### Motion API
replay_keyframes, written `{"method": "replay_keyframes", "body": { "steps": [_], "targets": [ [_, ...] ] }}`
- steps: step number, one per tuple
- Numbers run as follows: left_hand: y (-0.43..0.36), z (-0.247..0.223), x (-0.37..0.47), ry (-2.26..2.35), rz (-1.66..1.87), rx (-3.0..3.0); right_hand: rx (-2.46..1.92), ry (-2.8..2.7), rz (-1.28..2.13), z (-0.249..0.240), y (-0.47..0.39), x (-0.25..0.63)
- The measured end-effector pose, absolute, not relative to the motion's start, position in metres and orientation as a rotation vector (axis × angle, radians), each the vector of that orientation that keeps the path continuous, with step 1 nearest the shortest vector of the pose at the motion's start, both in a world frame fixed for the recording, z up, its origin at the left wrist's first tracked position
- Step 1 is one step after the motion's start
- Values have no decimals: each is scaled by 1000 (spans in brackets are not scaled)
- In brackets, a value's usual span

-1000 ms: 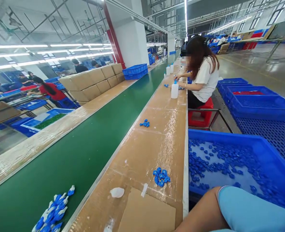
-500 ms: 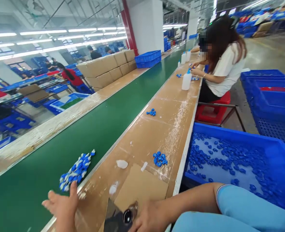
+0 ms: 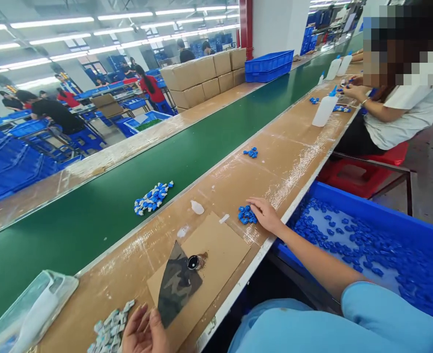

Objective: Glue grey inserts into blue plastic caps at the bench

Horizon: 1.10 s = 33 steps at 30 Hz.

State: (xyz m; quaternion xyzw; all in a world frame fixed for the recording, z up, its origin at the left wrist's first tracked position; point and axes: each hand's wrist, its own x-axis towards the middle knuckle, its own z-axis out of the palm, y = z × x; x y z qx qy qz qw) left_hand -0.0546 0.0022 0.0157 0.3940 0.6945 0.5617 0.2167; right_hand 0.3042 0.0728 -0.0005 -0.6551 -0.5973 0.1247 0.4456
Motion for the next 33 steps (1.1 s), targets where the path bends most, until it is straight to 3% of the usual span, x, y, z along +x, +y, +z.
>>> {"method": "replay_keyframes", "body": {
  "steps": [12,22,33],
  "targets": [
    [-14,-17,-30,1886,1474,1223,-1606,-1791,461,-25,72,241],
    [-13,-16,-30,1865,1491,1225,-1517,-1476,526,-22,69,297],
    [-12,-18,-26,1853,1507,1306,-1540,-1476,711,-14,80,282]
  ]
}}
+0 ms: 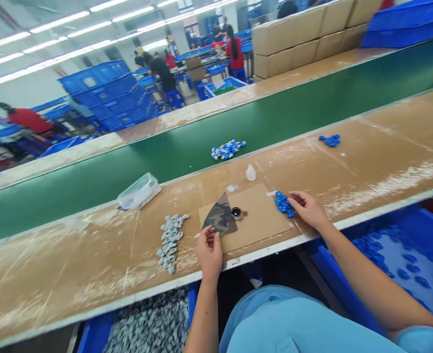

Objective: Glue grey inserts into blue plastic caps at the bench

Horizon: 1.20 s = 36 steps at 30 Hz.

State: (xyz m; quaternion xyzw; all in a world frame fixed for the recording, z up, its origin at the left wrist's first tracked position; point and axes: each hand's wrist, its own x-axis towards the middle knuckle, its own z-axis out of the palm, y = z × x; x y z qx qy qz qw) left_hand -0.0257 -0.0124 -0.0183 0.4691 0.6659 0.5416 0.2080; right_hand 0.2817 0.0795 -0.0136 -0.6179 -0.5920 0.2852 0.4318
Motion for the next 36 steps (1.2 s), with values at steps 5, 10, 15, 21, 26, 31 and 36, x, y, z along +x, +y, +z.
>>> {"method": "replay_keyframes", "body": {
  "steps": [5,10,15,21,26,31,36],
  "targets": [
    [-14,-17,-25,1863,1524,1313,-1633,-1541,775,-1,91,276],
    [-12,-20,-22,1844,1516,1307,-1714,-1571,751,12,93,271],
    [-28,-20,-28,1852,1653,1290,-1869,-1446,681,22,92,265],
    [-84,-13,-83,2496,1646,1249,-1968,-1426,697,31,92,262],
    [-90,-16,-116,2561,1451,1141,-1885,-1488,758,30,89,261],
    [-78,-17,-109,2471,1405,1229,-1744,-1625,795,17,91,267],
    [-68,-2,-81,1962,1749,810,-1609,-1677,712,5,99,277]
  ]
}}
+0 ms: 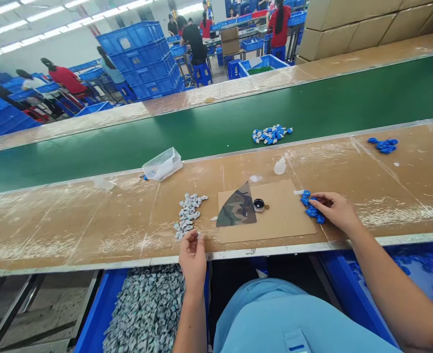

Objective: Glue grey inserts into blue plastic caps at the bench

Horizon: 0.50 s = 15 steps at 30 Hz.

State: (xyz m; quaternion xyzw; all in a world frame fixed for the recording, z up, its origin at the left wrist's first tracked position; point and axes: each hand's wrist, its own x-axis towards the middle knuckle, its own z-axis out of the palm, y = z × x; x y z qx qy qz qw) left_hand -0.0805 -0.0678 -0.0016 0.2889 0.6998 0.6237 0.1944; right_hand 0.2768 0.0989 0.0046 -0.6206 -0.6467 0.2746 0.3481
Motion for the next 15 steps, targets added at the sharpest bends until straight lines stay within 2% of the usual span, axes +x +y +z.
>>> {"method": "replay_keyframes", "body": {
  "steps": [3,6,15],
  "targets": [
    [-58,10,-59,1490,1768,499,-1570,-1574,650,4,99,280],
    [-46,19,-41,1210,1668,303,-1500,-1405,719,9,92,278],
    [-19,23,-13,1076,1456,300,-1182,-1204,1541,34,63,212]
  ]
}}
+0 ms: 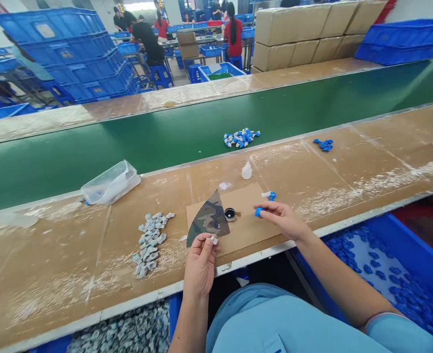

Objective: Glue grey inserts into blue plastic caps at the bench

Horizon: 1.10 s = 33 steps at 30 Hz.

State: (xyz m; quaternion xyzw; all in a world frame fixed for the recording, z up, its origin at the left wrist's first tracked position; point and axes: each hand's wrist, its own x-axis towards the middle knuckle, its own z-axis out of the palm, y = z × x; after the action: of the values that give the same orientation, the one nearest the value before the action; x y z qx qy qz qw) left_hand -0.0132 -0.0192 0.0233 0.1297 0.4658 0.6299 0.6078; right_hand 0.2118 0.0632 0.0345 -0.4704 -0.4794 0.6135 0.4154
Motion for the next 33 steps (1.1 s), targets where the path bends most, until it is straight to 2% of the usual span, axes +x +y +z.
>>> {"method": "replay_keyframes", "body": {
  "steps": [6,18,24,30,33],
  "targets": [
    [-14,19,-5,1135,1435,387,-1050,-1074,1764,32,60,185],
    [-5,0,0,1334,1433,610,-1082,-1276,1630,44,63,186],
    [-5,-3,-1,1317,1423,612,-1087,-1589,1464,40,66,198],
    [-2,3,1,1320,1395,693,-996,-2072,924,41,74,194],
    [-3,3,2,1334,1409,698,-1054,-2074,885,38,77,190]
  ]
}}
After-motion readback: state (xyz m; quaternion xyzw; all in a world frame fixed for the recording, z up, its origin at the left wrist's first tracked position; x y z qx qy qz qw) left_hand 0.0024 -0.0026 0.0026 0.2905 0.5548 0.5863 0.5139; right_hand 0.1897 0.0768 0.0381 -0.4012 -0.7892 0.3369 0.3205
